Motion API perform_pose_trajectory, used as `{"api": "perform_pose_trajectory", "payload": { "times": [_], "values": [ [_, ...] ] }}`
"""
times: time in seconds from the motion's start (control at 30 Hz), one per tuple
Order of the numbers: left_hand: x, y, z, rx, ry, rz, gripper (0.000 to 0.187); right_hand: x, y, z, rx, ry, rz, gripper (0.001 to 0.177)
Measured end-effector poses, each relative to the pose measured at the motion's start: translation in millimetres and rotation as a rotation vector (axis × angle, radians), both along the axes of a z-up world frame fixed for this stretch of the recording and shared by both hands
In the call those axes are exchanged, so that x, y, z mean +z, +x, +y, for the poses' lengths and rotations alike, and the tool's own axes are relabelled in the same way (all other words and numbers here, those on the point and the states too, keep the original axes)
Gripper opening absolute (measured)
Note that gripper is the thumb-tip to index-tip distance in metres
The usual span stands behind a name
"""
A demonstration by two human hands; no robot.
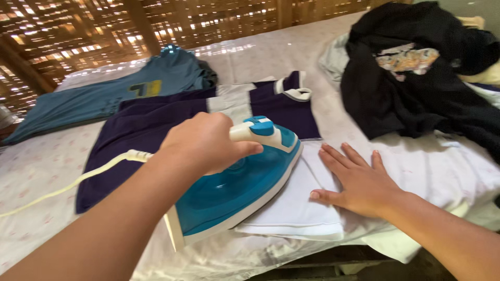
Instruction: The person irons a dark blue and white short-sleeved shirt laid flat on a bed. They use a blue and white electric iron to smooth the fabric, then fold the shirt neatly. Other folded clothes are visible nearby.
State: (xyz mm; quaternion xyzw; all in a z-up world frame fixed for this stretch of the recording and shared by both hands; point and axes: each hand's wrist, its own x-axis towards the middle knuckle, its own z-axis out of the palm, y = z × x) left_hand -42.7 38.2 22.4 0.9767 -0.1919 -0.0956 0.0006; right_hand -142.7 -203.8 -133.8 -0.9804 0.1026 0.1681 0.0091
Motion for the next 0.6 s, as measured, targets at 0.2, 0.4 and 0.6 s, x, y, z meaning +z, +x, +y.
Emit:
{"api": "perform_pose_trajectory", "payload": {
  "times": [0.2, 0.4, 0.6],
  "values": [
    [-15.4, 6.5, -38.7, -0.130, -0.010, -0.041, 0.063, 7.7, -3.9, -5.8, 0.011, 0.004, 0.033, 0.121],
    [-8.5, 2.0, -33.6, -0.175, 0.010, 0.022, 0.062, 15.6, -3.0, -14.0, 0.006, 0.013, 0.088, 0.125],
    [-11.0, -6.3, -22.8, -0.150, 0.046, 0.030, 0.063, 8.4, -2.5, -23.2, -0.012, 0.067, 0.079, 0.136]
  ]
}}
